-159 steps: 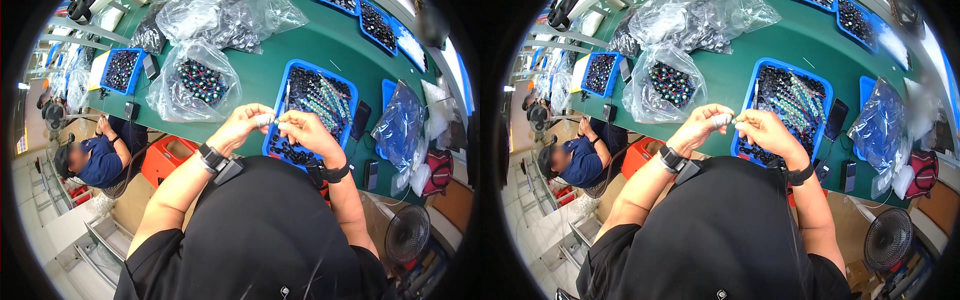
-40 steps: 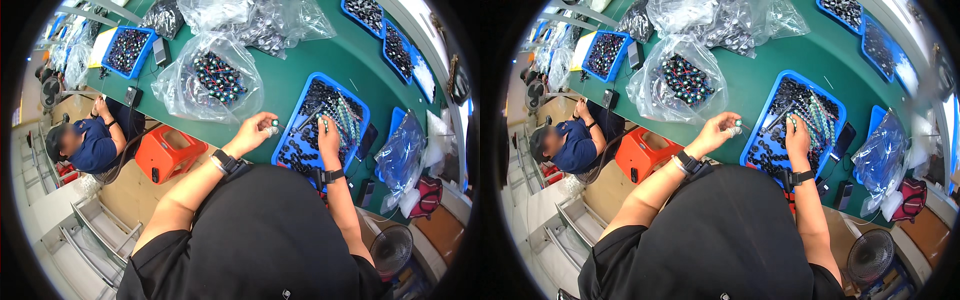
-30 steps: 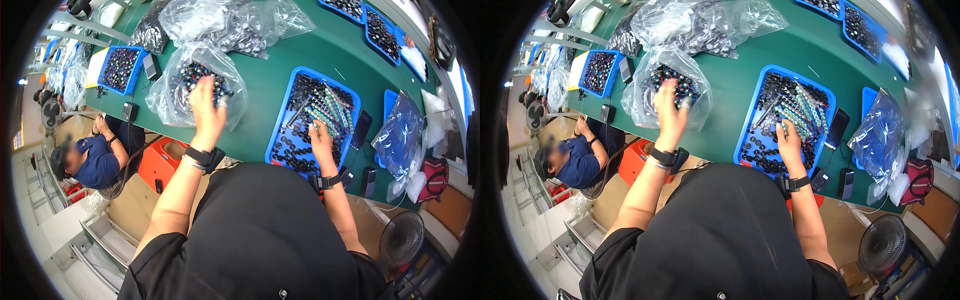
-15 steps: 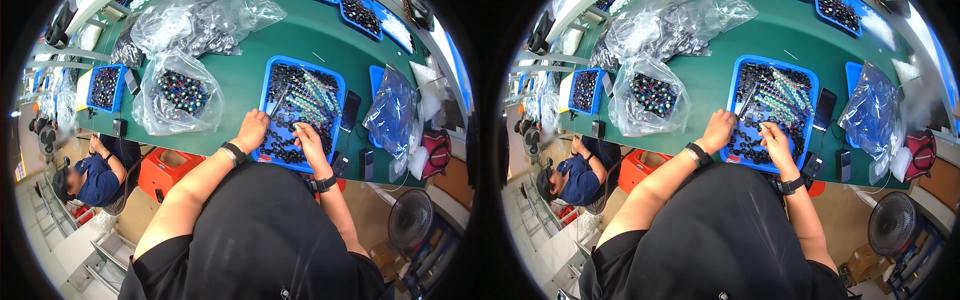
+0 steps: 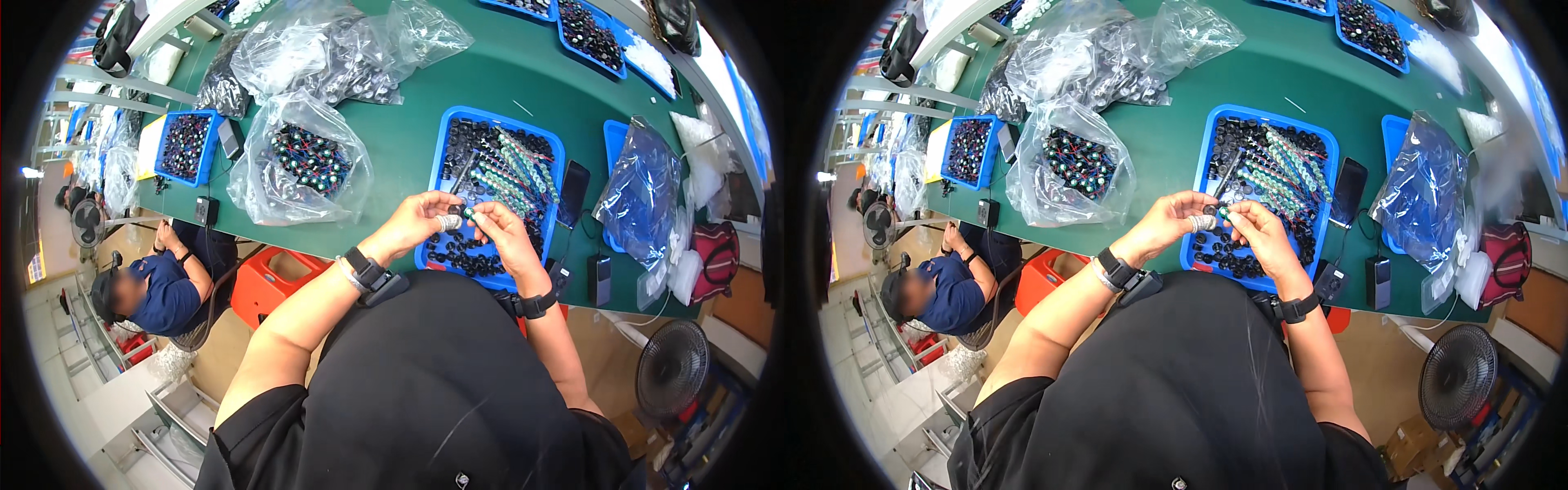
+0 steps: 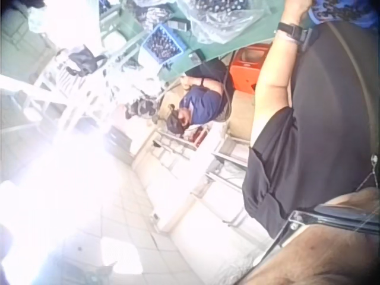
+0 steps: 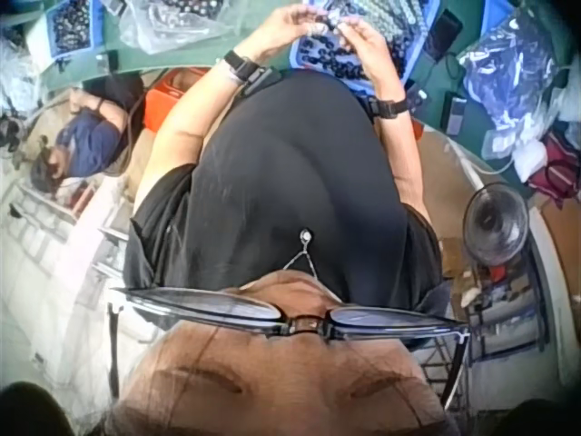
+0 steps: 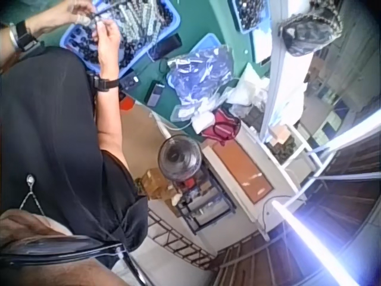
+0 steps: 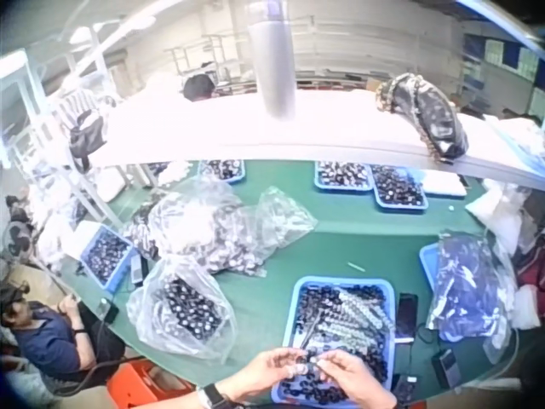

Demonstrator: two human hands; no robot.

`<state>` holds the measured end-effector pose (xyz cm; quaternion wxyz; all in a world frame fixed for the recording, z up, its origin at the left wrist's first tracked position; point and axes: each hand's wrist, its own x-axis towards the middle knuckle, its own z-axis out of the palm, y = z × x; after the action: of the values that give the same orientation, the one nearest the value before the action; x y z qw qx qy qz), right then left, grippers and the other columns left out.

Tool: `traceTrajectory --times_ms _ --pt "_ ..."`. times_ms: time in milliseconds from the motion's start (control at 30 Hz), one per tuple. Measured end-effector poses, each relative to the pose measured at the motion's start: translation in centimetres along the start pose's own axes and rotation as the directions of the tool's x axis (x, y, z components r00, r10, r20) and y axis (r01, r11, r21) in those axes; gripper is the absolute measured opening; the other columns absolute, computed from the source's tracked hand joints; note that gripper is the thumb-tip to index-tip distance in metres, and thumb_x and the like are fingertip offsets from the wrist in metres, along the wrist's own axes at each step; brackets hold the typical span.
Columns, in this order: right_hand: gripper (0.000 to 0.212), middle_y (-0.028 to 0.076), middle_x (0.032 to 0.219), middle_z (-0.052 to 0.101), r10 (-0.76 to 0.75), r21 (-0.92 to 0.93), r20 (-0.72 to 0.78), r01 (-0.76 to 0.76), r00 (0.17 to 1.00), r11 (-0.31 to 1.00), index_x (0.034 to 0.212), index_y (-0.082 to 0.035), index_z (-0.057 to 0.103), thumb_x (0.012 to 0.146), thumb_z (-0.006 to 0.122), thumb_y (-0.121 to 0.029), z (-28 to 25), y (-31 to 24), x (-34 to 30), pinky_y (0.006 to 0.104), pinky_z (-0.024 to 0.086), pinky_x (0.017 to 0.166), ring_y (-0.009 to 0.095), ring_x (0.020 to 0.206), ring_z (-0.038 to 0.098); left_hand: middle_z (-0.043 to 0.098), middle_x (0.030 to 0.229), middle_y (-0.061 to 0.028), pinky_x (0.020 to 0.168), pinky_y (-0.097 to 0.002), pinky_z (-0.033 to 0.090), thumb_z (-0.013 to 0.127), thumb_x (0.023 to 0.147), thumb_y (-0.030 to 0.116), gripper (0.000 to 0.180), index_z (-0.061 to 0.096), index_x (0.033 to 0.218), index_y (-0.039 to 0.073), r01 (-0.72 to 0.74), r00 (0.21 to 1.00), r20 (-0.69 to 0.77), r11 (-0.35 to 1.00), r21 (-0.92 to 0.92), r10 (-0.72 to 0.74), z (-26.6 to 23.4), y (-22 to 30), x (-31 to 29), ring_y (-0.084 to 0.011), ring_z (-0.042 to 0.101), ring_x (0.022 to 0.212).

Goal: The person repeatedly picks small cylindrical components from a blue tray, attaches a black cap to each, and places the assembled unit into a clear plastic bag. The process is repetitive and involves handling small parts with both hands.

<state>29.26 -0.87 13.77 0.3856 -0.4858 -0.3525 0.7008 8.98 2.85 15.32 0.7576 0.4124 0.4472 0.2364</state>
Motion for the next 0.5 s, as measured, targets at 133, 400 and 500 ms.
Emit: traceTrajectory --times_ms 133,400,500 --pt "0.016 0.000 0.084 0.062 -0.010 -0.049 0.008 0.010 1.000 0.999 0.102 -0.006 0.060 0.092 0.058 -0.018 0.33 -0.63 0.01 0.0207 0.041 0.062 0.006 0.070 0.052 0.064 0.099 -0.0055 0.084 -0.0250 0.047 0.064 0.085 0.003 0.034 0.056 0.117 -0.001 -0.013 1.000 0.008 1.000 -0.002 0.013 -0.04 0.15 -0.35 -0.0104 0.060 0.092" --pt "0.015 -0.002 0.083 0.060 -0.024 -0.089 -0.003 0.023 1.000 0.996 0.102 -0.005 0.061 0.092 0.058 -0.017 0.30 -0.38 0.21 0.0199 0.040 0.061 0.005 0.069 0.052 0.063 0.101 -0.0047 0.086 -0.0246 0.046 0.064 0.084 0.002 0.036 0.056 0.120 0.001 -0.002 1.000 0.001 1.000 0.030 0.002 -0.07 0.27 -0.51 -0.0096 0.059 0.094" --pt "0.015 -0.002 0.083 0.061 -0.016 -0.070 -0.009 0.015 1.000 0.997 0.102 -0.005 0.060 0.092 0.058 -0.016 0.34 -0.46 0.11 0.0195 0.039 0.060 0.005 0.069 0.052 0.063 0.102 -0.0049 0.086 -0.0248 0.046 0.063 0.084 0.001 0.038 0.056 0.121 0.001 0.006 1.000 0.011 1.000 0.029 -0.006 -0.09 0.18 -0.49 -0.0095 0.058 0.095"
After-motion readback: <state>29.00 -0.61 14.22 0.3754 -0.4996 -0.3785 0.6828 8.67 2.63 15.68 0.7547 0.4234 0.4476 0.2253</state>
